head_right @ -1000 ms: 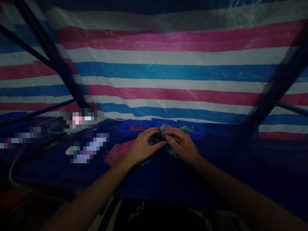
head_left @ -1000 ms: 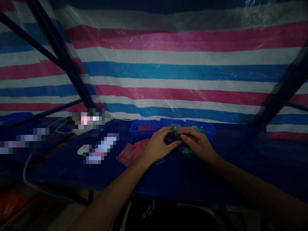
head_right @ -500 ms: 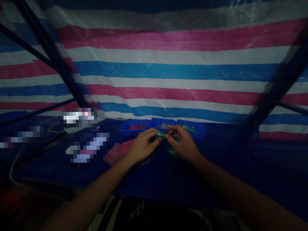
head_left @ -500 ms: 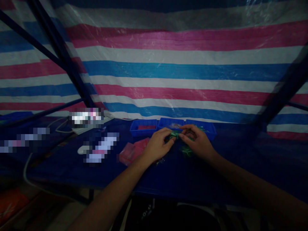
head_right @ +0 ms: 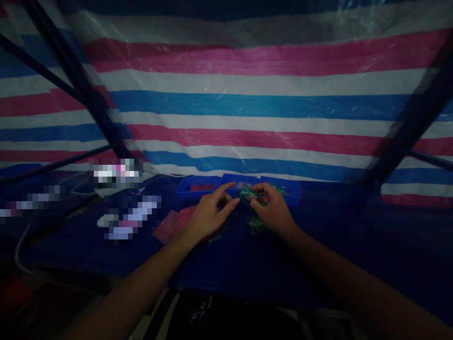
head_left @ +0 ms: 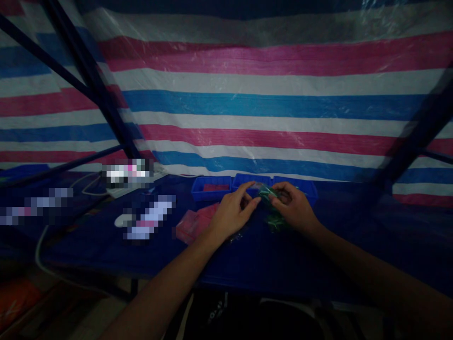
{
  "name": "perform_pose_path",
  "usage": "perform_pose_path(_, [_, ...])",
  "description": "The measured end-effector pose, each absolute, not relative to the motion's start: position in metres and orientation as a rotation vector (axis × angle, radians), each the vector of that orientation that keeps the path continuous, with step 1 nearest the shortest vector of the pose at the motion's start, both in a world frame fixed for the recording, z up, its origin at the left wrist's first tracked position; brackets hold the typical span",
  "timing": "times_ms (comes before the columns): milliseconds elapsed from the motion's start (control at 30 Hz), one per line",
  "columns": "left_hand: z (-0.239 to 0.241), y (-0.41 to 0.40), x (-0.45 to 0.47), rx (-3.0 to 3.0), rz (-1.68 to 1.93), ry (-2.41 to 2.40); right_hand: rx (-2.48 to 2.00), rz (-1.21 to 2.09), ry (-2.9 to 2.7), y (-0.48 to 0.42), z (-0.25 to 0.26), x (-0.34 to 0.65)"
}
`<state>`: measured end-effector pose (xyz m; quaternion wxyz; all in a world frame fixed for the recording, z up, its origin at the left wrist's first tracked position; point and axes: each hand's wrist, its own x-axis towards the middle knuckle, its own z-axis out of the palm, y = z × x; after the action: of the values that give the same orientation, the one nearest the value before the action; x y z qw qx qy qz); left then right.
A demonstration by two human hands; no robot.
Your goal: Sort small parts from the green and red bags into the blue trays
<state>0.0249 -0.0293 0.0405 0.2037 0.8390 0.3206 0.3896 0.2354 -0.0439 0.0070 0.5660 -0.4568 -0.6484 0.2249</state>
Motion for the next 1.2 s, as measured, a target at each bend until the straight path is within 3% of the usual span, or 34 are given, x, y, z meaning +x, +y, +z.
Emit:
perform_pose_path(267, [0.036, -0.022, 0.025, 2.161, 1.135, 0.856, -0.978, 0.316, -1.757, -0.048, 0.013, 0.238])
perform_pose_path(467, [0.030, -0.015, 0.023, 2.163, 1.154, 0.836, -0.894, 0.832, -1.464, -0.047, 0.010, 0.233])
perform_pose_path(567, [0.033, -0.018, 0.024, 2.263, 1.093, 0.819, -0.869, 0.924, -1.388, -0.044, 0.005, 0.229])
perform_pose_path(733, [0.035, -0.021, 0.023, 2.529, 1.090, 0.746, -0.989, 0.613, -1.427, -0.037, 0.008, 0.243])
perform_pose_path(900, [0.038, -0.022, 0.019, 2.652, 1.179, 0.704, -1.209, -0.098, -1.664, -0.033, 0.021, 0.276])
perform_pose_path(1200, [0.042, -0.021, 0.013, 2.864, 1.108, 0.718, -1.295, -0.387, -1.730, -0.020, 0.017, 0.306])
